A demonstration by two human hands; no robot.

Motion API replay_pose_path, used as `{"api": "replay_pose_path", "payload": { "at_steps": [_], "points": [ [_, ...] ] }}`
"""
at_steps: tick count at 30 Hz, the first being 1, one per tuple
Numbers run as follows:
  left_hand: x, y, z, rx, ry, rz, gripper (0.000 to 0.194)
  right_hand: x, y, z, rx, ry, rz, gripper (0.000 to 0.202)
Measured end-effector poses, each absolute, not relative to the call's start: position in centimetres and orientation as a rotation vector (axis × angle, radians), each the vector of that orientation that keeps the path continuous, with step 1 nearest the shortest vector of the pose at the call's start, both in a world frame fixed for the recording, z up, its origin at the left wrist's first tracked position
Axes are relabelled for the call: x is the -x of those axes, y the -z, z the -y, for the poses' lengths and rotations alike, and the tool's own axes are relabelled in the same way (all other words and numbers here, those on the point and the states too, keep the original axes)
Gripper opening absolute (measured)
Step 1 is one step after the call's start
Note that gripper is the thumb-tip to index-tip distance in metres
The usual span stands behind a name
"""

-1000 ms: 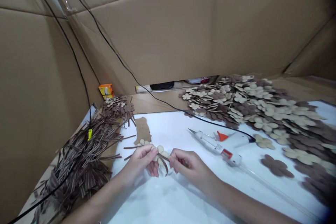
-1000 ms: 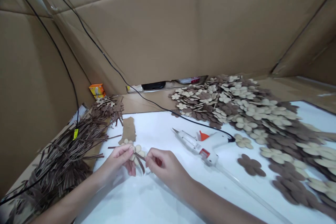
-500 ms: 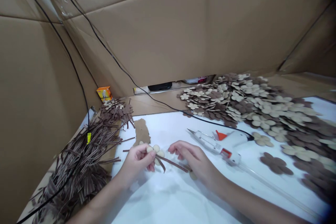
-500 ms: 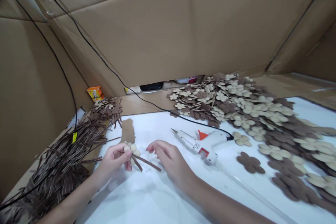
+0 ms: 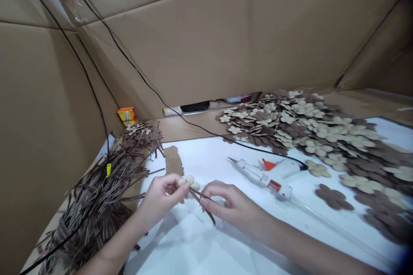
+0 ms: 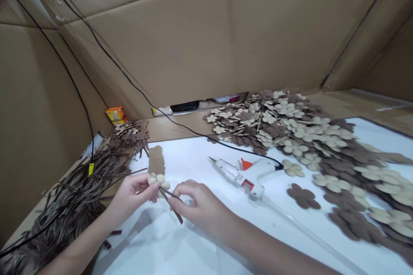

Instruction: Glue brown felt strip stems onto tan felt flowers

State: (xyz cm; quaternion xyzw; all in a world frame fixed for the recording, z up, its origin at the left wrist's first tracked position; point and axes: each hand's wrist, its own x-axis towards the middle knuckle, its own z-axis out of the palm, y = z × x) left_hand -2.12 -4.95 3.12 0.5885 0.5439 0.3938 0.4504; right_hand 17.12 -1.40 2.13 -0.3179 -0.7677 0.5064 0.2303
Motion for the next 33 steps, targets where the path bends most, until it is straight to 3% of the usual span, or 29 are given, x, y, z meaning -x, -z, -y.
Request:
{"api": "replay_pose_path", "payload": {
  "at_steps": [6,11,19,26,33],
  "points": [
    [2.2,-3.1,4.3,-1.335,-1.102,-1.428,0.032,-17.5,-2.3,1.1,0.872,-1.508,2.115,0.033],
    [3.4,-2.9,3.2,-1.206,-1.15,-1.475,0.038,-18.3,-3.0,0.2,0.807,-1.571,1.866,0.046],
    [5.6,-4.7,3.0,-1.395,-0.884,-1.409,0.033,-19.0,-5.2,-1.3,0.649,-2.324,0.989,0.052],
    [6.5,-5.6,3.5,-1.437,-0.67,-1.346,0.038,-19.0,-5.2,-1.2,0.678,-2.327,0.921,0.045],
    [7.8,-6.2,3.4,-1.341,-0.695,-1.354,0.035,-19.4,-4.6,-1.0,0.634,-2.327,0.89,0.037]
  ]
}}
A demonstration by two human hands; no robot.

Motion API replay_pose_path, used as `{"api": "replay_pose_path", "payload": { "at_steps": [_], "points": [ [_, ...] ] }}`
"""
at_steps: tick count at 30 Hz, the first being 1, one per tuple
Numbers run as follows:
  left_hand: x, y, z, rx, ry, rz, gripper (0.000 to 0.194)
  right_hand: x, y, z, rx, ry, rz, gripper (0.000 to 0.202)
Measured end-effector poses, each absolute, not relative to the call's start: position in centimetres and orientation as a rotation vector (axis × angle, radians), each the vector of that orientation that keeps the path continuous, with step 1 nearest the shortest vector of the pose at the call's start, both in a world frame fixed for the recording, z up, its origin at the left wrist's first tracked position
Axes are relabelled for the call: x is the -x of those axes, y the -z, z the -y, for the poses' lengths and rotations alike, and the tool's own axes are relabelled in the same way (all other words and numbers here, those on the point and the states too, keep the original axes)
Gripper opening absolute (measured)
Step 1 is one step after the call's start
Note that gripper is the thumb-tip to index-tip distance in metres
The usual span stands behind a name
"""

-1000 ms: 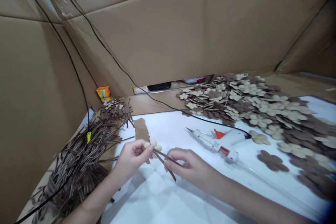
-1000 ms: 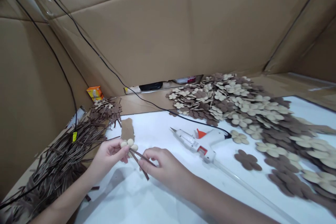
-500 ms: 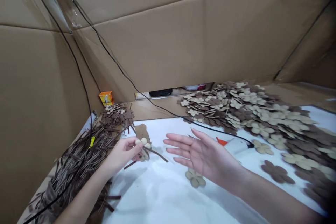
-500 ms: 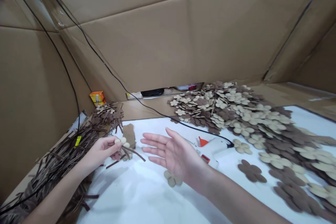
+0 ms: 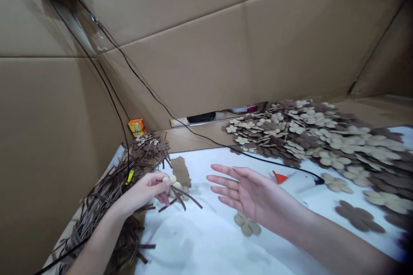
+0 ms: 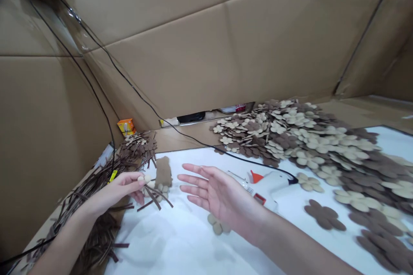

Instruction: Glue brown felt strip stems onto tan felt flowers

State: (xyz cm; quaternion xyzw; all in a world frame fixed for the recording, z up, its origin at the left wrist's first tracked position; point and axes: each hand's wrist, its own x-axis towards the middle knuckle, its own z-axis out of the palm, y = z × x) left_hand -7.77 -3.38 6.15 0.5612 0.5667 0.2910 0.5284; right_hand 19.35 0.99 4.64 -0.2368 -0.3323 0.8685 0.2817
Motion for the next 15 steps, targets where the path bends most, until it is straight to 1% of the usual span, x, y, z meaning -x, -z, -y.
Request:
{"api": "replay_pose_path", "payload": {
  "at_steps": [4,8,12,15],
  "points": [
    [9.3,-6.9,3.4,-1.331,-0.752,-1.416,0.034,-19.6,-4.8,-0.8,0.647,-2.285,1.005,0.03],
    [11.2,-7.5,3.7,-1.328,-0.732,-1.478,0.033,-19.9,-5.5,-0.9,0.77,-2.125,1.266,0.02],
    [12.7,-7.8,3.0,-1.322,-0.756,-1.562,0.034,-20.1,-5.9,-1.1,0.789,-1.91,1.47,0.031],
    [13.5,-8.3,0.8,-1.374,-0.824,-1.721,0.038,-20.1,-6.0,-1.3,0.762,-1.844,1.528,0.037]
  ]
}}
